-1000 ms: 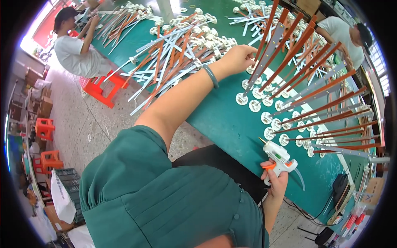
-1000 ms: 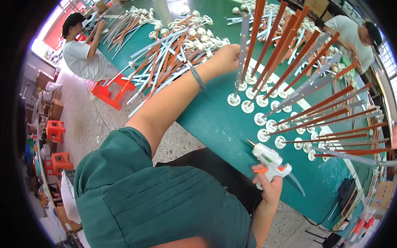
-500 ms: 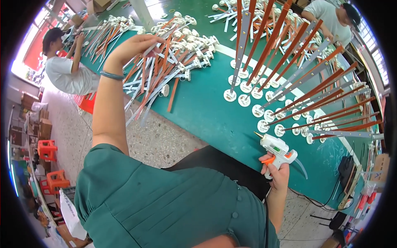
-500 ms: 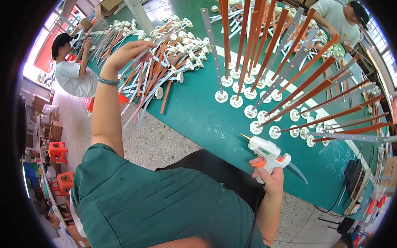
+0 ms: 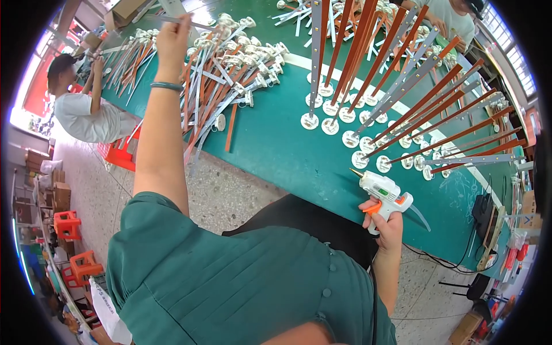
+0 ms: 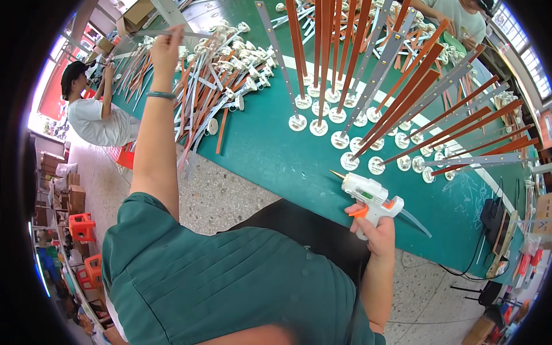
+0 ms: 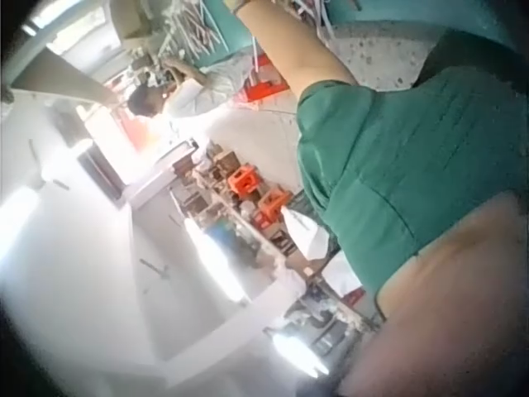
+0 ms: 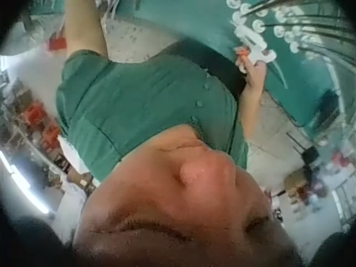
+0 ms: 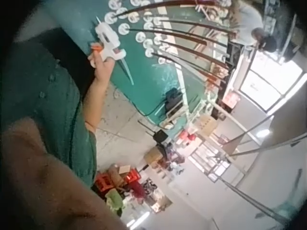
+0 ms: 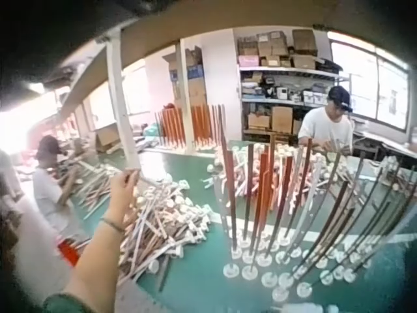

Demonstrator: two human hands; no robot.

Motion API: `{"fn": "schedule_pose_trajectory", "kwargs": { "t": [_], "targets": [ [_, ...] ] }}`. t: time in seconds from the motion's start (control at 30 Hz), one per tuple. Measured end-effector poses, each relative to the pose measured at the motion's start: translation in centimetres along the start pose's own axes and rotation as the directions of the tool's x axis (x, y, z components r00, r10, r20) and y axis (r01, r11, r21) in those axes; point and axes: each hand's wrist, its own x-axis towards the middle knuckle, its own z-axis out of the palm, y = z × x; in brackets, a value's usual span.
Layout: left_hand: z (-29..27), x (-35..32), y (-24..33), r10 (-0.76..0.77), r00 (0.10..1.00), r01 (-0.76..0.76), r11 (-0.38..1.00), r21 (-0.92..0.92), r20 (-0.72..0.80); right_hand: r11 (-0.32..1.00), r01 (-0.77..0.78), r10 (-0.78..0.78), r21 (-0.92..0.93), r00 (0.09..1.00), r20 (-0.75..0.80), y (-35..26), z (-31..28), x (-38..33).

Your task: Assembling LED light strips by using a hot glue gun to attach the strips to plastic bases.

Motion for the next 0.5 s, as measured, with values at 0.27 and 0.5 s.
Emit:
{"fn": "schedule_pose_trajectory", "kwargs": {
  "t": [0.27,0.5],
  "targets": [
    [-5.8,0.3,7.0,0.057,0.958,-0.169,0.906,-0.389,-0.282,1.0,-0.002,0.002,0.024,1.0,-0.002,0.0,0.0,0.2],
    [-5.4,-8.1,17.8,0.127,0.946,0.059,0.836,-0.545,0.298,1.0,0.014,-0.014,0.005,1.0,-0.028,0.1,-0.1,0.0]
  ]
}}
